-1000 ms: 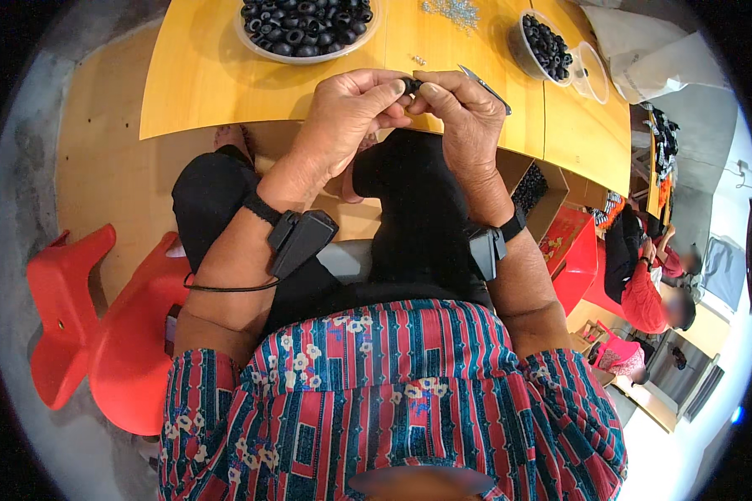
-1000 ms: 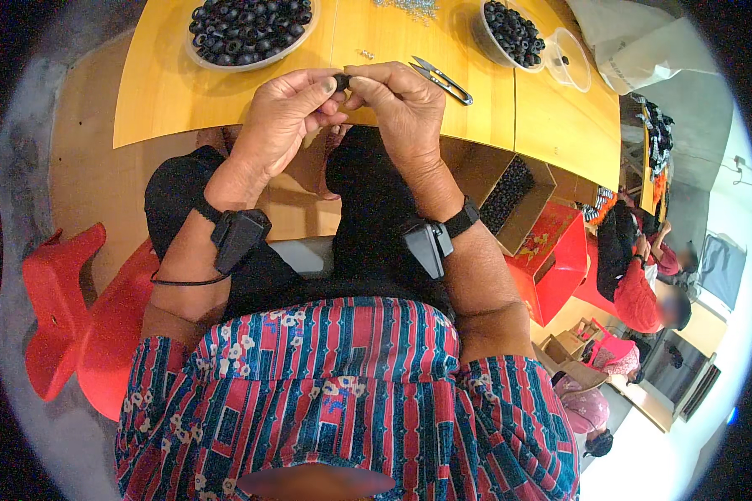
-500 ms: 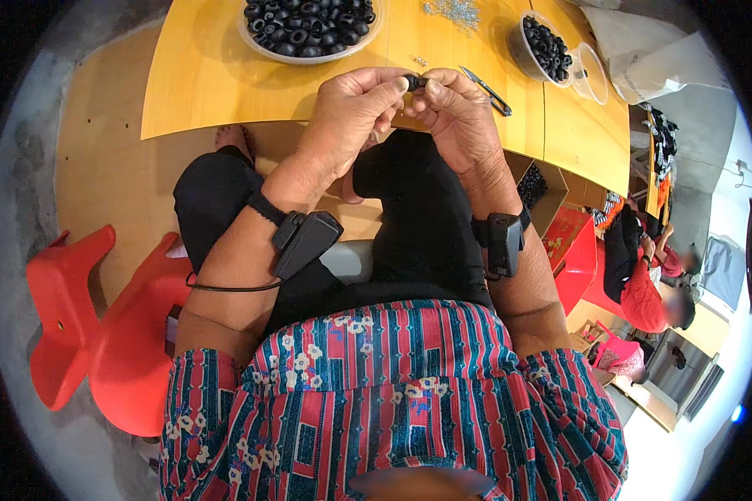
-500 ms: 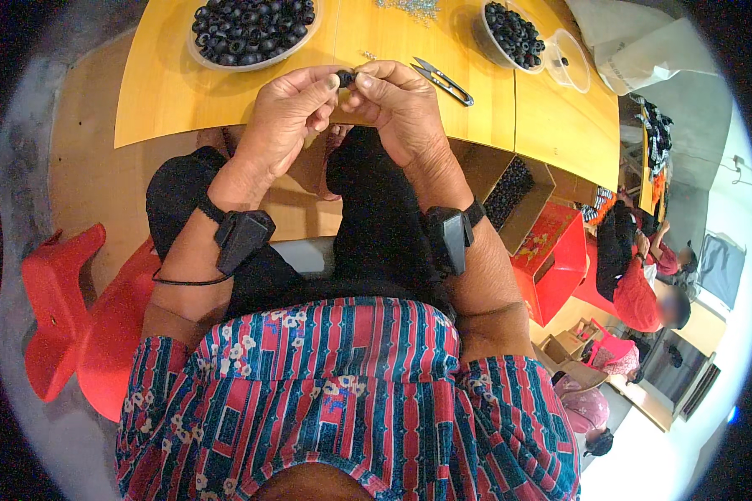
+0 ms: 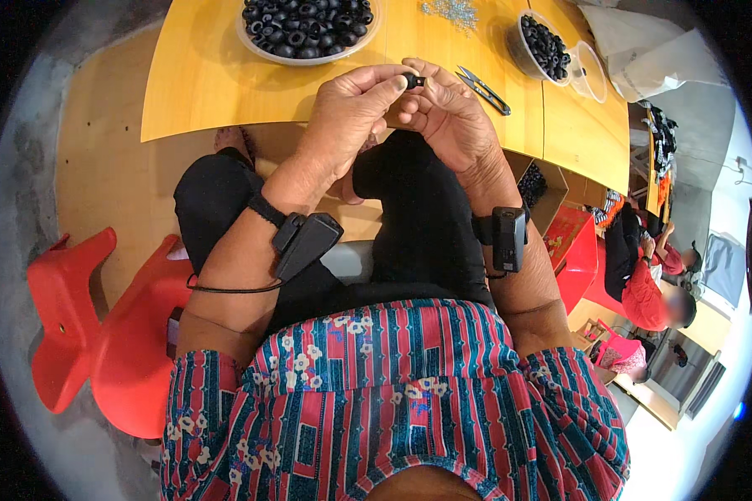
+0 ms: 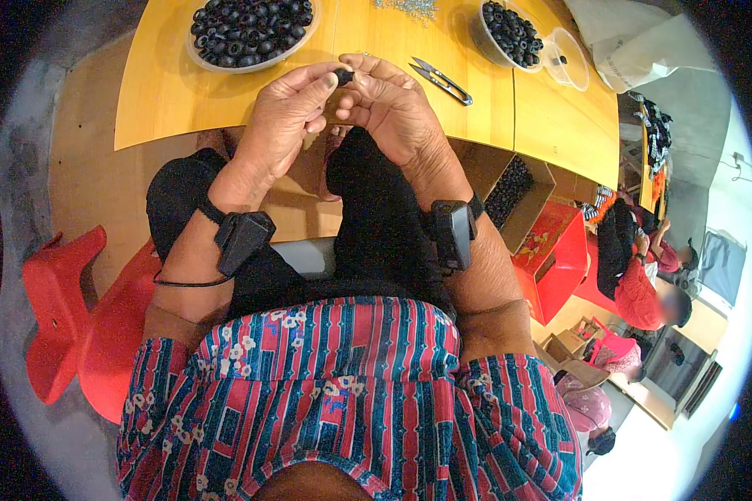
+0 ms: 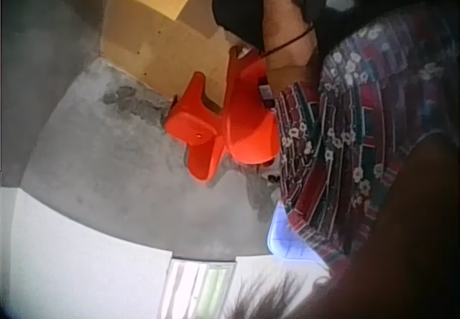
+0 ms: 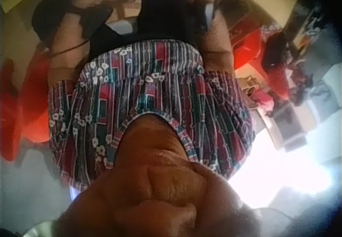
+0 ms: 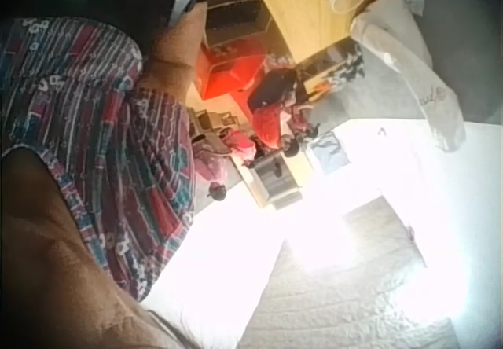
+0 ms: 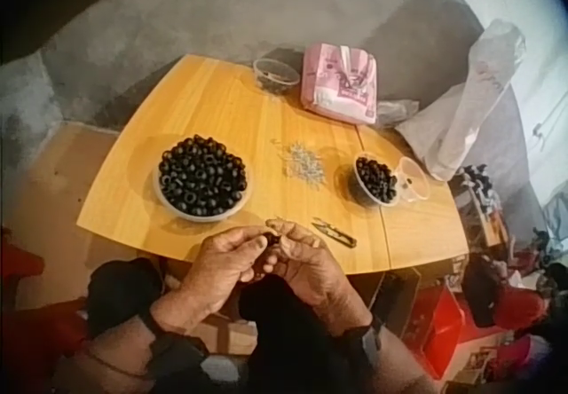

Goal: The person trims and assembles black plastic cord lock components by inserting small metal pins into them by hand and using small snips.

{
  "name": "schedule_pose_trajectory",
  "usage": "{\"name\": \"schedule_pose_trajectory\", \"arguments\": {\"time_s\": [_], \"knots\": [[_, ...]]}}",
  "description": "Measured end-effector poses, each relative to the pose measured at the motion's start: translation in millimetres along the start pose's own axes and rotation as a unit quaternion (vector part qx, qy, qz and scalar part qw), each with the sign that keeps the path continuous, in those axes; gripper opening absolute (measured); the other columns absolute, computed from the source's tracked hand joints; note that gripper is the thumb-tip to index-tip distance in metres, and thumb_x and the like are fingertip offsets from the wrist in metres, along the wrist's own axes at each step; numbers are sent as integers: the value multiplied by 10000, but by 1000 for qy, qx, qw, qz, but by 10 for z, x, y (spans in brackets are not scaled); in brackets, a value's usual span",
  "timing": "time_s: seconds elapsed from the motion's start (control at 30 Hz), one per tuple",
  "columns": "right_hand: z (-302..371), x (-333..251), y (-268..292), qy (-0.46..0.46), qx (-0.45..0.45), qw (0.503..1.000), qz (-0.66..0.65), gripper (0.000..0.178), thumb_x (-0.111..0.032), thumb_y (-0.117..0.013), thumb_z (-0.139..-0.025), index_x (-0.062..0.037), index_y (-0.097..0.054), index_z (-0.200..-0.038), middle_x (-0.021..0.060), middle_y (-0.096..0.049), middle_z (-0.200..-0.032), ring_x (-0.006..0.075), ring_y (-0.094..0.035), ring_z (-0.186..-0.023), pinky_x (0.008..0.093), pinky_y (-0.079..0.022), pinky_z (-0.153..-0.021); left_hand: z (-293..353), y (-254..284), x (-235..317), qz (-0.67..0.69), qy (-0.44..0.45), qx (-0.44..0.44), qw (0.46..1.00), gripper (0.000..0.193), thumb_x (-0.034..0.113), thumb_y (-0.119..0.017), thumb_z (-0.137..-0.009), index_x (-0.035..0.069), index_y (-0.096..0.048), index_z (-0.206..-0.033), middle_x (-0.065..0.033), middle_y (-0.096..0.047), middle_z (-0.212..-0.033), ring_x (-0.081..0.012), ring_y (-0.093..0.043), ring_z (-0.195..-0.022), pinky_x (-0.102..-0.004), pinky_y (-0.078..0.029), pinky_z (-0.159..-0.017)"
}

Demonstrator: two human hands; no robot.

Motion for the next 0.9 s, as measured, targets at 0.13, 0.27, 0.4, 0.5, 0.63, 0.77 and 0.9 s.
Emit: {"name": "schedule_pose_trajectory", "arguments": {"time_s": [0.13, 0.27, 0.4, 0.5, 0.63, 0.77, 0.9], "knots": [[7, -24, -65, -7, -18, 1000, -4, 370, -136, -590, -863, 29, -511, -1184, 69, -610, -880, 158, -604, -740, 318, -532, -725, 6, -12, 24, -13, -14, 8, 1000, 206, 137, -591, -888, 40, -623, -1067, 25, -588, -738, 6, -402, -478, -129, -308, -389], [15, -25, -49, -15, -17, 1000, -9, 379, -134, -588, -863, 33, -504, -1192, 72, -610, -876, 158, -605, -731, 309, -535, -720, 12, -6, 28, -24, -30, 4, 999, 209, 130, -594, -885, 41, -623, -1072, 24, -591, -738, 10, -400, -484, -127, -309, -394], [3, -10, -37, -11, -8, 1000, -21, 374, -126, -591, -858, 35, -504, -1184, 76, -610, -870, 154, -605, -723, 298, -537, -711, 34, -32, 51, -23, -33, 13, 999, 205, 130, -596, -884, 43, -627, -1067, 29, -585, -726, 12, -393, -483, -128, -306, -394], [-10, 16, -36, -7, -2, 999, -39, 375, -120, -593, -855, 29, -500, -1187, 75, -609, -875, 150, -602, -715, 292, -537, -707, 32, -15, 52, -30, -38, 22, 999, 198, 131, -595, -884, 42, -631, -1057, 33, -579, -717, 10, -391, -480, -132, -303, -394], [-19, 41, -19, -10, 0, 998, -54, 380, -115, -596, -852, 18, -498, -1194, 65, -607, -873, 147, -597, -705, 289, -537, -703, 33, 3, 37, -32, -40, 24, 998, 198, 137, -578, -892, 40, -636, -1055, 35, -571, -695, 7, -395, -475, -139, -313, -396], [-20, 72, -3, -29, -6, 996, -79, 376, -113, -593, -853, 10, -497, -1195, 51, -601, -864, 143, -593, -725, 285, -534, -701, 49, -8, 59, -57, -37, 25, 997, 206, 137, -563, -898, 34, -638, -1058, 40, -560, -667, 3, -408, -476, -146, -333, -400], [2, 117, 6, -40, -13, 993, -107, 370, -116, -589, -856, 2, -497, -1195, 53, -601, -863, 146, -593, -747, 286, -532, -708, 58, 4, 65, -83, -39, 19, 996, 204, 130, -565, -893, 28, -640, -1052, 43, -556, -657, 2, -416, -479, -146, -342, -405]]}}
Point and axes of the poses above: each hand's wrist, its own z-axis away from the middle knuckle, its own y-axis out of the back of the hand, x = y × z, the point moved 7 cm from there along -z, towards the middle knuckle
